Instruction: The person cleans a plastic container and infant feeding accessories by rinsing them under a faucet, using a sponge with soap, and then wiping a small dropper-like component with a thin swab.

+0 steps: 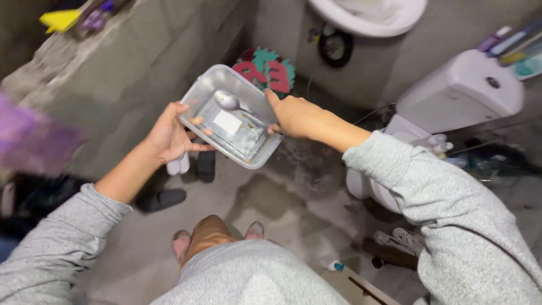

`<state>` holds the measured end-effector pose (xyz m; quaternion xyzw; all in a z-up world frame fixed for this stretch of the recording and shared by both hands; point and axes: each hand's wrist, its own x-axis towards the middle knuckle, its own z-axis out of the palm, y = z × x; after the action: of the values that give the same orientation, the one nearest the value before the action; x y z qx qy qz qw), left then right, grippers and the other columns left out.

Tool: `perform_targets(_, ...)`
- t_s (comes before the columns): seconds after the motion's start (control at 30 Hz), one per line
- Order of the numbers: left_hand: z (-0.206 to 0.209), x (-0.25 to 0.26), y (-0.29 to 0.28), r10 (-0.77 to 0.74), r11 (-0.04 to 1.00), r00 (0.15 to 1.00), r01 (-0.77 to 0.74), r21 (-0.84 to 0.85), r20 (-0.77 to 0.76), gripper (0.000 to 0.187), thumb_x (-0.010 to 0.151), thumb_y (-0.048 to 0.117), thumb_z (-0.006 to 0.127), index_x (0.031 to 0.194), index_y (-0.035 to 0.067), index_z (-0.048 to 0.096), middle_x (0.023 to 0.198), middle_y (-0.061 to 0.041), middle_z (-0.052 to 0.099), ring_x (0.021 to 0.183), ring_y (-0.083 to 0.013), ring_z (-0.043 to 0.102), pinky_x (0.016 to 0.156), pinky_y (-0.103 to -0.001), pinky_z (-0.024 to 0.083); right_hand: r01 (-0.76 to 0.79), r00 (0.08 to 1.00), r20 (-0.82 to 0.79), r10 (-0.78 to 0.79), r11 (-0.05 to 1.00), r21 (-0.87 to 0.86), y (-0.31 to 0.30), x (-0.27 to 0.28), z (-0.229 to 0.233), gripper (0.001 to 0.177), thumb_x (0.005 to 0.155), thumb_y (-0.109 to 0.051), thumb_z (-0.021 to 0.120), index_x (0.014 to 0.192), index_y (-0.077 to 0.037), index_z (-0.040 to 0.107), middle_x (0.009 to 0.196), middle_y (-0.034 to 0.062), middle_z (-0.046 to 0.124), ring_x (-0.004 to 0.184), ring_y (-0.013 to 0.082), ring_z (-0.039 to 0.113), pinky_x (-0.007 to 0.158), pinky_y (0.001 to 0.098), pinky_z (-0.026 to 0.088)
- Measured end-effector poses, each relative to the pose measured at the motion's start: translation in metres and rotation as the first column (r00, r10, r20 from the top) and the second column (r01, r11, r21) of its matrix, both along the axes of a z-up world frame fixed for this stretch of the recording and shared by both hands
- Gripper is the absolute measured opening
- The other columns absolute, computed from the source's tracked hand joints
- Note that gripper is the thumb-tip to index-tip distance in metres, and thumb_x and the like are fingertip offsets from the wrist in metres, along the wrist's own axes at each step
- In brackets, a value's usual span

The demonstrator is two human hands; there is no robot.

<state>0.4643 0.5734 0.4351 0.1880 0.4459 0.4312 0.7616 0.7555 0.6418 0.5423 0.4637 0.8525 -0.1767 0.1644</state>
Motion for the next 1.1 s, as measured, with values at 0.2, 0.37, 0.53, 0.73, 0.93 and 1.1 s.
perform_targets(0.2,0.015,0.101,0.102,-0.022,1.000,0.983,0.021,0.007,0.181,0.078,0.082,0.046,0.060,0.148,0.010,0.040,0.134,-0.018,0.041,0.130,-0.0453,0.050,0.096,-0.075,0.049,0.152,0.983,0.076,-0.169,0.971,0.186,0.076,0.088,0.018,0.082,0.085,0.002,0.059,0.159,-0.002,0.023,0.105,0.0299,0.069,0.095,0.0445,0.071,0.079,0.0510,0.058)
perform_targets(0.37,0.037,0.143,0.206,-0.055,0.998,0.992,0.051,0.031,0.116,0.076,0.079,0.047,0.060,0.145,0.012,0.042,0.142,-0.018,0.042,0.126,-0.0413,0.049,0.095,-0.075,0.049,0.229,0.965,0.037,-0.260,0.900,0.371,0.146,0.138,0.040,0.036,0.091,-0.001,0.057,0.127,0.003,0.060,0.107,0.0264,0.071,0.098,0.0435,0.071,0.080,0.0520,0.058)
perform_targets(0.53,0.056,0.163,0.310,0.007,1.000,0.996,-0.007,0.006,0.090,0.072,0.084,0.044,0.064,0.144,0.015,0.036,0.147,-0.022,0.042,0.129,-0.0437,0.052,0.095,-0.075,0.049,0.350,0.932,-0.297,-0.209,0.733,0.583,0.208,0.191,0.057,0.025,0.075,0.004,0.063,0.098,0.002,0.074,0.099,0.0243,0.072,0.094,0.0453,0.070,0.083,0.0511,0.056)
perform_targets(0.73,0.063,0.166,0.391,0.087,0.987,0.994,-0.077,0.140,-0.063,0.071,0.083,0.039,0.065,0.141,0.023,0.027,0.149,-0.019,0.038,0.128,-0.0433,0.051,0.093,-0.076,0.051,0.795,0.509,-0.786,-0.351,0.541,0.274,0.279,0.250,0.056,0.019,0.093,-0.002,0.061,0.105,0.003,0.075,0.077,0.0171,0.071,0.068,0.0303,0.072,0.061,0.0408,0.058)
perform_targets(0.93,0.069,0.190,0.452,0.162,0.977,0.987,-0.158,0.145,-0.014,0.073,0.084,0.043,0.066,0.142,0.023,0.027,0.150,-0.018,0.039,0.129,-0.0423,0.053,0.093,-0.075,0.051,0.874,0.179,-0.850,-0.496,0.476,-0.094,0.394,0.300,0.007,0.018,0.096,-0.001,0.058,0.100,0.009,0.072,0.071,0.0095,0.069,0.057,0.0142,0.069,0.050,0.0302,0.059)
perform_targets(1.1,0.069,0.226,0.486,0.195,0.971,0.981,-0.194,0.143,0.007,0.081,0.084,0.045,0.067,0.148,0.023,0.022,0.154,-0.019,0.036,0.135,-0.0458,0.048,0.095,-0.072,0.051,0.721,0.202,-0.746,-0.635,0.612,-0.325,0.489,0.326,-0.035,0.020,0.095,-0.006,0.060,0.100,0.010,0.072,0.073,0.0133,0.071,0.056,0.0190,0.068,0.051,0.0339,0.059)
